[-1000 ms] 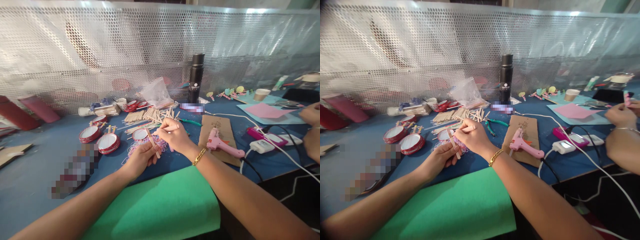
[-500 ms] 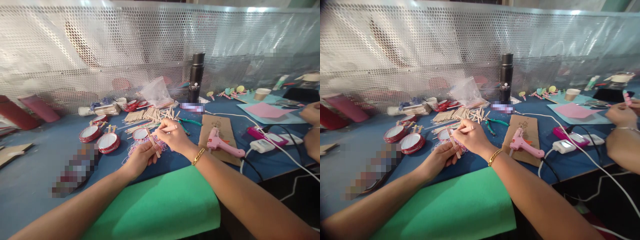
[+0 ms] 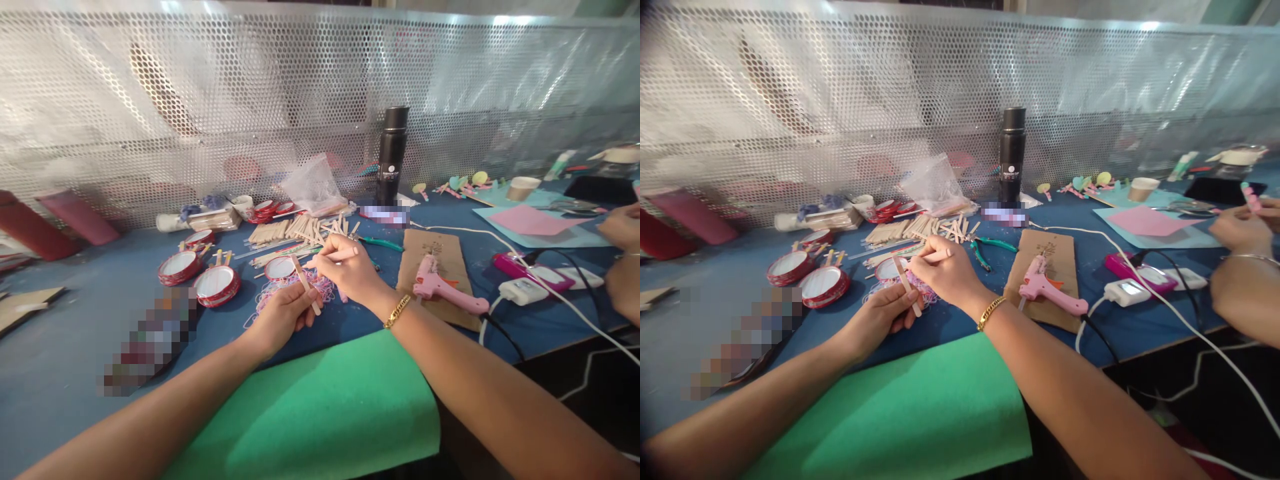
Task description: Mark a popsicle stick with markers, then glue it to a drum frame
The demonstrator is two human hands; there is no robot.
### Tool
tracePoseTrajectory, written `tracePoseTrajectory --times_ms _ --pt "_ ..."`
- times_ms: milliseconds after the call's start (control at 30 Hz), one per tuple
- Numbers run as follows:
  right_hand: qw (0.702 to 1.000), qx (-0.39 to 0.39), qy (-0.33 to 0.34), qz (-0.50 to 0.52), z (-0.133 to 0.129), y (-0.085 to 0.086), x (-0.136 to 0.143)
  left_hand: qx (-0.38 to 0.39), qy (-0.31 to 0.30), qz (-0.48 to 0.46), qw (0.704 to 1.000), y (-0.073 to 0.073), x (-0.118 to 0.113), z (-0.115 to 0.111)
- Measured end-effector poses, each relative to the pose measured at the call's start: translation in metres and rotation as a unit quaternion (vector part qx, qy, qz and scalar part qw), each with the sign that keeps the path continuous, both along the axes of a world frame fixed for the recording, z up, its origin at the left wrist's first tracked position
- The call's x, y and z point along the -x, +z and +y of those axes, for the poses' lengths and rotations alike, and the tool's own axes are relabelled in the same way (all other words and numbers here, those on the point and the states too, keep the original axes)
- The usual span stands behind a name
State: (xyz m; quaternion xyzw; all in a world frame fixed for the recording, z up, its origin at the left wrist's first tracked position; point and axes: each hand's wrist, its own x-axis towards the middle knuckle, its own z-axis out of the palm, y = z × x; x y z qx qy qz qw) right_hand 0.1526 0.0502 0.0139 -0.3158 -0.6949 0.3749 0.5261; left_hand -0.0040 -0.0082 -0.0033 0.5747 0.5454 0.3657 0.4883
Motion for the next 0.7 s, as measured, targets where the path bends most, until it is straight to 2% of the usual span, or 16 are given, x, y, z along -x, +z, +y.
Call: tracePoseTrajectory --times_ms 100,267,433,600,700 --pt "1.0 0.007 0.017 -0.002 -0.0001 0.0002 0.0008 0.001 0.002 0.001 1.0 -0.0003 -0.0002 0.0002" --pt "1.0 -0.009 -0.004 0.003 0.0012 0.0002 0.0004 0.0 -0.002 0.003 1.0 -0.0001 0.0 0.0005" --pt "1.0 -0.003 0.019 0.002 0.0014 -0.001 0.0007 -0.002 -0.002 0.003 1.0 0.0 0.0001 -0.0001" --pt "1.0 -0.006 -0.002 -0.002 0.0011 -0.0003 -0.0004 0.002 -0.001 -0.003 1.0 0.0002 0.0001 -0.0004" --pt "1.0 -0.004 0.009 0.001 0.0009 0.0004 0.0003 0.0 -0.003 0.0 1.0 -0.0001 0.0 -0.0002"
